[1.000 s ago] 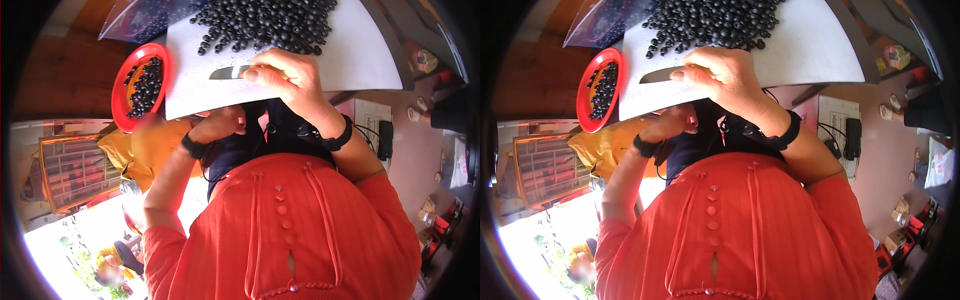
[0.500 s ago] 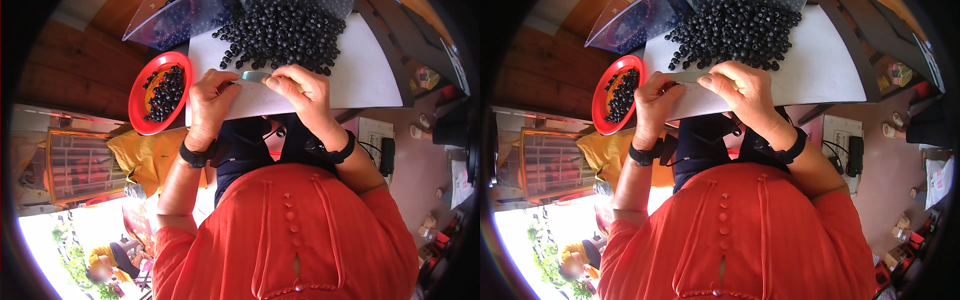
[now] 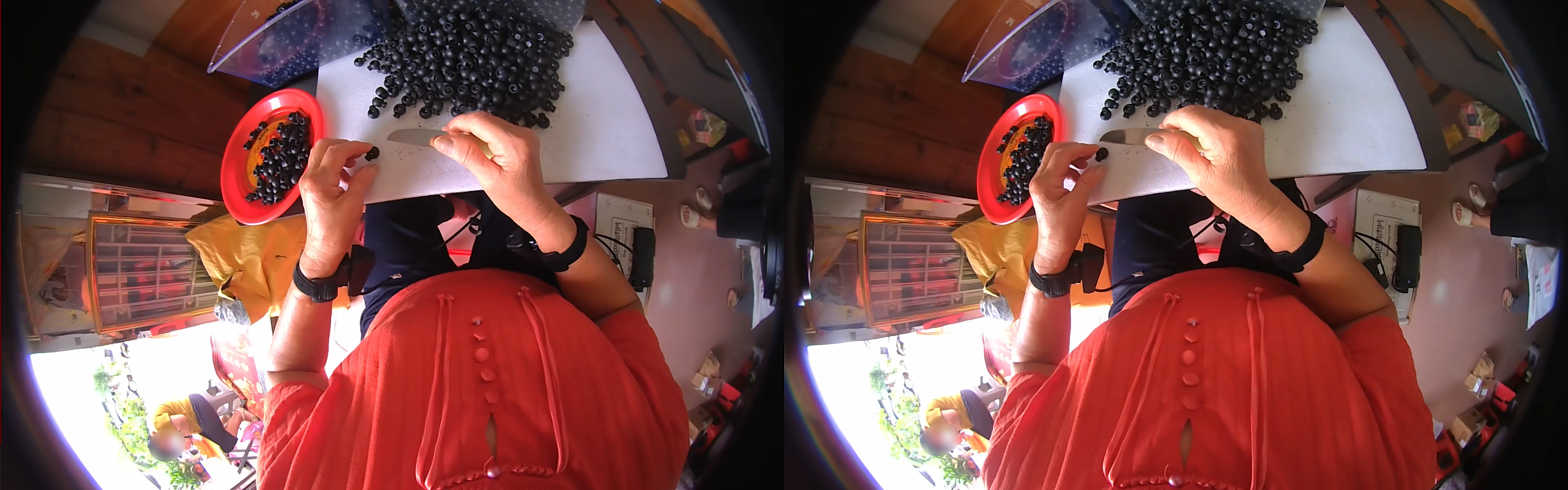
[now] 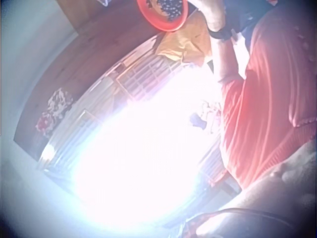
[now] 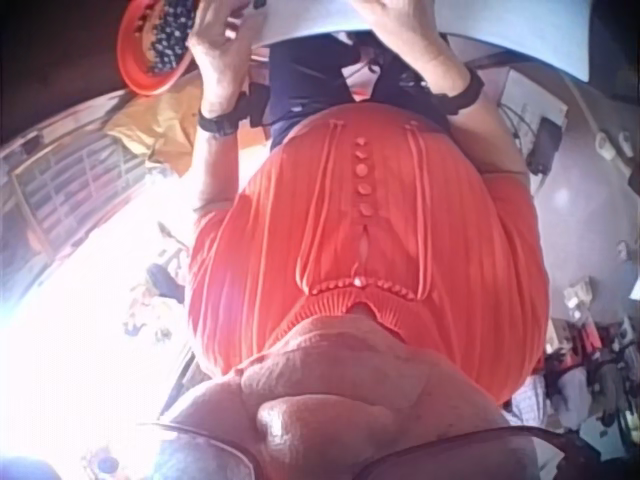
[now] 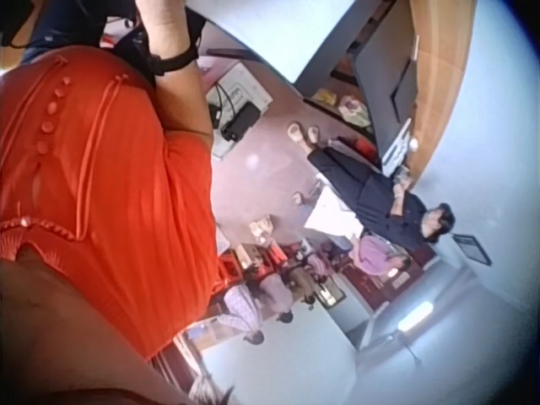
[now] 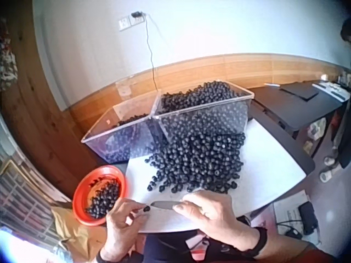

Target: Manually trimming excess material from small black molded rubber components using a small blade.

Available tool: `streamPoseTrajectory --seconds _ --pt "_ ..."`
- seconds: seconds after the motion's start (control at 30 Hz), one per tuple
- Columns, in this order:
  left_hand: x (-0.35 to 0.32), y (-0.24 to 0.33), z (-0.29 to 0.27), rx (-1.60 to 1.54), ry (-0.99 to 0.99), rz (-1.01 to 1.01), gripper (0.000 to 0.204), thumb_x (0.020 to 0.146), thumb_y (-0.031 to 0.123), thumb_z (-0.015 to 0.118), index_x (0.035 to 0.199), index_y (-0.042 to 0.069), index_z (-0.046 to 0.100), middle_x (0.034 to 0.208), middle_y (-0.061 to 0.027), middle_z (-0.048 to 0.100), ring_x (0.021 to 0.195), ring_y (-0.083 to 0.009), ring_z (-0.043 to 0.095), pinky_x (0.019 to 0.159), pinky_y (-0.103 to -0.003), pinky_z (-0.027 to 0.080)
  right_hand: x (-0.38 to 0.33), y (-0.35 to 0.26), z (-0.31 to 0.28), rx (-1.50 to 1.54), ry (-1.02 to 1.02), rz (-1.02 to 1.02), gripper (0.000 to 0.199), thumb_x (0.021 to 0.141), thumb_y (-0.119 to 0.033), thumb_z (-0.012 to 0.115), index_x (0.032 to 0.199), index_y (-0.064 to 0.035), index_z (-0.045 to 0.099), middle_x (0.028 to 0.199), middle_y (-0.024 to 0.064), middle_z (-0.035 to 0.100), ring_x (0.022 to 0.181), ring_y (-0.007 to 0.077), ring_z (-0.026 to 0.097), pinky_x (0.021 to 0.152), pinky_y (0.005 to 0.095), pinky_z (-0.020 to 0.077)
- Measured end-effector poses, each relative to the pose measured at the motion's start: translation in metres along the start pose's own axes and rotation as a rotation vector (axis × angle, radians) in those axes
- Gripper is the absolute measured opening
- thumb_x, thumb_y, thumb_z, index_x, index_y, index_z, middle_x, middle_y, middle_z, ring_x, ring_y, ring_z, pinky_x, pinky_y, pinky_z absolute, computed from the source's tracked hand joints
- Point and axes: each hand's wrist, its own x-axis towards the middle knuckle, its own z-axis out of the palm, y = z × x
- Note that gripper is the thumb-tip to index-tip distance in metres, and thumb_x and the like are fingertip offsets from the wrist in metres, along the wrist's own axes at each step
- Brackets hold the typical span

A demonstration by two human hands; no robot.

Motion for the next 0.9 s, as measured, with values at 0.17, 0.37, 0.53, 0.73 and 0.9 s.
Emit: streamPoseTrajectory --seconds 0.17,0.37,0.53,0.73,0.9 --pt "0.0 0.001 0.0 0.127 0.018 0.004 0.024 0.08 -0.004 0.074 0.103 0.003 0.072 0.099 -0.0101 0.065 0.09 -0.0251 0.064 0.072 -0.033 0.053 -0.001 0.002 0.002 -0.219 0.02 -0.207 0.017 0.086 -0.02 0.08 0.085 -0.0076 0.069 0.069 0.006 0.063 0.059 0.0224 0.063 0.054 0.0366 0.0488" --pt "0.005 -0.004 0.008 0.317 0.079 0.128 0.019 0.082 0.001 0.077 0.101 0.002 0.074 0.099 -0.0088 0.066 0.092 -0.0235 0.065 0.07 -0.034 0.052 -0.012 -0.014 -0.003 -0.581 -0.115 -0.291 0.013 0.082 -0.017 0.079 0.086 -0.0112 0.068 0.079 0.0029 0.061 0.072 0.0233 0.06 0.062 0.0379 0.0504" --pt "0.016 -0.003 0.014 0.434 0.033 0.209 0.02 0.078 0.002 0.076 0.098 0.0 0.072 0.094 -0.0136 0.062 0.094 -0.0346 0.062 0.079 -0.042 0.053 -0.016 -0.017 -0.016 -0.734 -0.197 -0.309 0.012 0.076 -0.014 0.077 0.083 -0.0126 0.068 0.088 0.0029 0.06 0.081 0.0235 0.06 0.066 0.0377 0.0515" --pt "0.025 -0.008 0.017 0.659 -0.056 0.282 0.015 0.081 0.0 0.072 0.096 0.001 0.07 0.092 -0.0139 0.061 0.093 -0.0362 0.061 0.078 -0.045 0.053 -0.013 -0.026 -0.04 -0.764 -0.293 -0.219 0.018 0.076 -0.021 0.08 0.082 -0.0084 0.069 0.081 0.0052 0.063 0.078 0.0254 0.063 0.064 0.039 0.0534" --pt "0.02 -0.011 0.017 0.454 0.009 0.298 0.018 0.082 0.001 0.071 0.1 0.002 0.069 0.092 -0.0137 0.059 0.09 -0.0359 0.06 0.078 -0.046 0.053 -0.006 -0.02 -0.042 -0.406 -0.142 -0.062 0.016 0.088 -0.019 0.075 0.082 -0.0067 0.067 0.076 0.0071 0.068 0.066 0.0276 0.066 0.059 0.0384 0.0507"
